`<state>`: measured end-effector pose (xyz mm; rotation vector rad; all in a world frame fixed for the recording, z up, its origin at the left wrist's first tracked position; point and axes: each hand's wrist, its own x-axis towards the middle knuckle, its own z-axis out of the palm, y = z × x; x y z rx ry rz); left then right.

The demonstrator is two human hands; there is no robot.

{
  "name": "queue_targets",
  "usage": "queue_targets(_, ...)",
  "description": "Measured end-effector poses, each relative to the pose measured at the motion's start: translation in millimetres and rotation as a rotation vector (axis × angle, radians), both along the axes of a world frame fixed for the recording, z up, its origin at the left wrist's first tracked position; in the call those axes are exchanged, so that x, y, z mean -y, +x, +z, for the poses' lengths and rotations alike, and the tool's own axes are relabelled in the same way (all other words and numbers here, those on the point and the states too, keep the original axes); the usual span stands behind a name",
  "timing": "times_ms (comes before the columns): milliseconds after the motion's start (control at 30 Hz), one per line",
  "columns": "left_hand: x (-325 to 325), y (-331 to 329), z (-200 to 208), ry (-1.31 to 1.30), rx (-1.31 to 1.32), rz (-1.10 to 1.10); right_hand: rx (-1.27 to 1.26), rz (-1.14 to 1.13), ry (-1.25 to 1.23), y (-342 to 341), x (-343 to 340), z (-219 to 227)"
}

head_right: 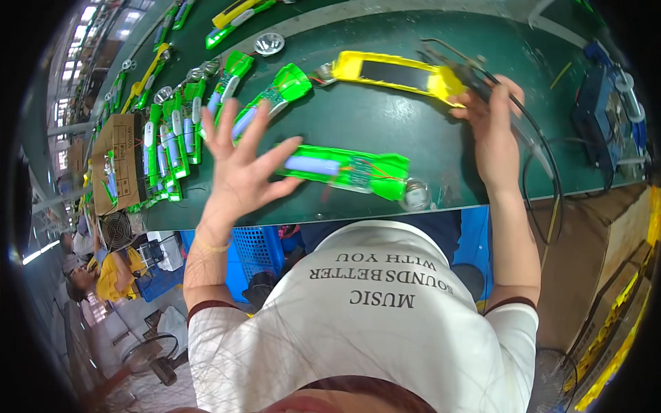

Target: Soldering internal components and assembling the housing of handheld solar-powered flashlights.

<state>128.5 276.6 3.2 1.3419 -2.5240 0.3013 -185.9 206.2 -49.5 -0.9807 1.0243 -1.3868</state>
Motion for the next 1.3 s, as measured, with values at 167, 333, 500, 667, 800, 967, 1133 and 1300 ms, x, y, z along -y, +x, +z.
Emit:
queue_targets(167, 16.6, -51.4, -22.3, 0.168, -0.184, -0.076, 0.059, 0.101, -0.031, 8.2, -9.8, 6.3)
queue_targets(333, 20.7, -46.3, -35.3, 0.256, -0.357, -0.163, -0.022, 0.000, -0.046, -25.7, -14.7, -3.1)
queue_targets(500, 17.3, -21.6, -27.0, 0.297, -0.332, -0.099, 0.149, -0.212, -0.167, -40.3, -21.8, -7.4)
queue_targets(667, 6.0, 1.0, -26.7, 0.387, -0.393, -0.029, 0.354, -0.165, -0.234, -54.7, -24.3, -7.8)
queue_targets(800, -0.8, 14.2, -20.5, 0.303, -0.570, -0.034, 0.349, -0.109, -0.268, -40.7, -34.3, -1.8)
queue_targets(967, -12.4, 11.8, -21.5, 0.224, -0.165, 0.075, 0.269, -0.072, -0.176, -24.6, -46.3, 8.4)
queue_targets(1133, -8.0, -35.7, -33.5, -0.106, -0.207, 0.008, 0.290, 0.047, -0.181, -3.5, -44.7, 8.8)
queue_targets(1300, 3.4, -56.8, -40.5, 0.079, -0.641, -0.081, 0.136, 0.094, -0.056, 13.0, -49.1, 12.1)
